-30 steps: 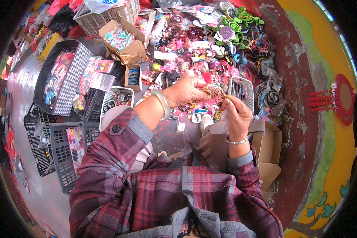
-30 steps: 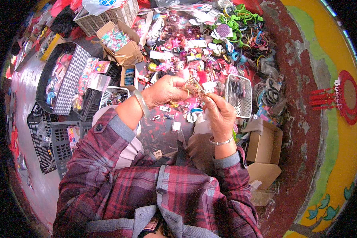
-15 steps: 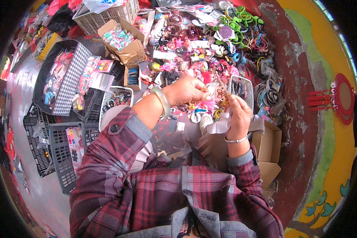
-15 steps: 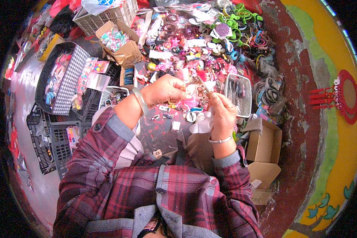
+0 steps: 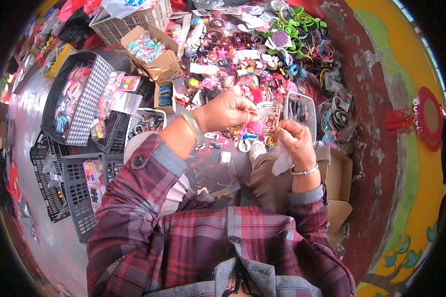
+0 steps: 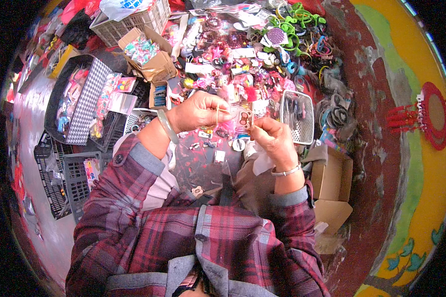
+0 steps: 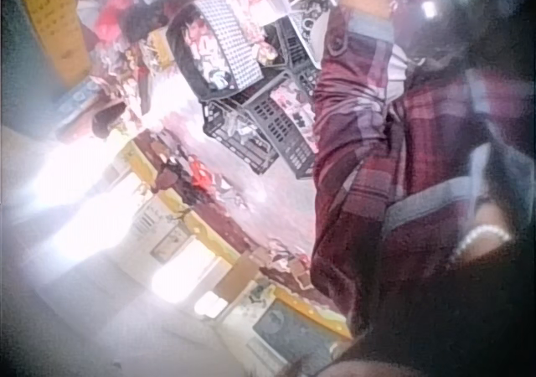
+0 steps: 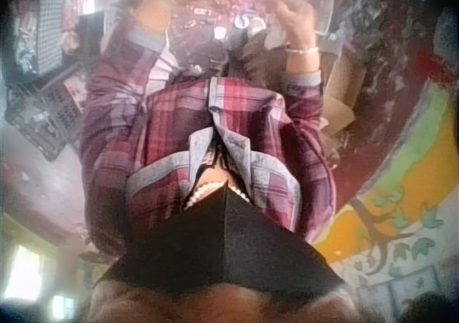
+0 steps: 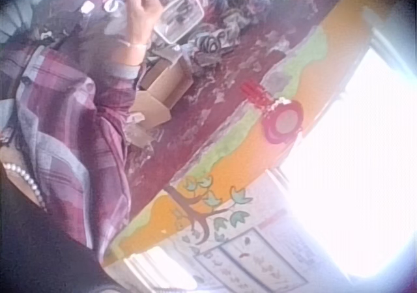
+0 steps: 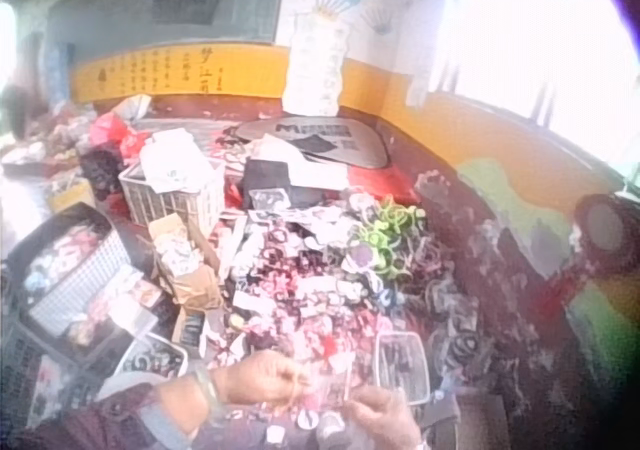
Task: The person sits on the floor surrounded by a large pile of colorful hair accessories and other small items. They pick up various hair ties and clips, wipe them with a white cloth, and place them into a white plastic basket.
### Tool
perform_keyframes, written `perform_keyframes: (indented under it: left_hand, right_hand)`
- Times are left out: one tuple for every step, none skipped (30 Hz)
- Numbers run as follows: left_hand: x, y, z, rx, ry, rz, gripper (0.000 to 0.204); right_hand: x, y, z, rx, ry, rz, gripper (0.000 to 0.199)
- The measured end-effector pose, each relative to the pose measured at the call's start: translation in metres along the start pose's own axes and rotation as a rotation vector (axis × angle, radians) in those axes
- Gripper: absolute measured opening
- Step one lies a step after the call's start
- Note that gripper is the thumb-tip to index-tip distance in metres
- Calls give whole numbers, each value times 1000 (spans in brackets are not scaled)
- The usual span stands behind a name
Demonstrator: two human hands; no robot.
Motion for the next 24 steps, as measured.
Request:
perform_keyframes:
  left_hand:
    - [3,1,0,20,-20,15,12]
    - [6,2,-1,40,-40,29,13]
    - [10,3,0,17,-64,56,13]
    - [15,4,-1,-2,-88,85,13]
    - [18,6,-3,-21,-113,114,14]
    - [21,6,-4,-40,-138,143,15]
    - [20,7,-1,-99,-202,157,15]
    - [17,8,-10,5,-335,93,15]
    - [15,10,-19,110,-466,28,15]
    - [15,13,-29,219,-593,-32,16]
    - [15,17,-42,358,-763,-126,19]
    - [17,22,-51,437,-843,-173,20]
    - [19,26,-63,516,-921,-221,21]
    - [22,31,-76,596,-998,-269,22]
    - [26,35,-84,653,-1107,-287,25]
    - [26,40,-91,667,-1128,-300,24]
    - [25,45,-96,682,-1148,-313,24]
    - [25,48,-101,698,-1168,-325,24]
    - [25,53,-108,767,-1175,-378,27]
    - [25,56,-108,769,-1187,-373,28]
    - [24,59,-107,770,-1199,-367,29]
    - [24,61,-107,775,-1205,-359,30]
    - [25,62,-108,767,-1241,-343,34]
    - [24,62,-110,786,-1208,-344,36]
  right_hand:
    - [2,-2,2,2,94,39,14]
    - [6,-2,13,-98,185,66,13]
    - [12,0,27,-199,276,93,13]
    - [17,3,40,-301,370,117,13]
    - [16,4,34,-330,418,110,13]
    - [14,6,35,-321,467,75,12]
    - [14,9,36,-314,514,46,12]
    - [15,12,39,-306,561,16,12]
    - [18,16,49,-341,644,16,11]
    - [19,21,56,-421,619,-42,10]
    - [21,26,62,-501,593,-100,9]
    - [21,32,68,-581,566,-157,9]
    - [21,36,68,-600,582,-140,13]
    - [21,41,72,-700,589,-169,14]
    - [22,46,72,-800,597,-198,15]
    - [23,51,75,-902,600,-221,16]
    - [31,60,81,-1050,771,-193,21]
    - [35,64,85,-1076,865,-188,22]
    - [42,70,91,-1101,955,-180,24]
    - [48,73,92,-1125,1045,-172,26]
    - [49,76,90,-1186,1046,-166,30]
    - [50,77,90,-1182,1070,-164,30]
    - [51,79,90,-1177,1095,-162,29]
    - [52,80,90,-1172,1119,-159,29]
Point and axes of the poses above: each hand's wrist, its own y-axis away from the middle knuckle, its own x-axis out of the palm, z = x × y, the point moved 8 cm from there along -y, towards the middle knuckle, and after that the axes turned 7 degrees about -y, right-handed, at the moved point
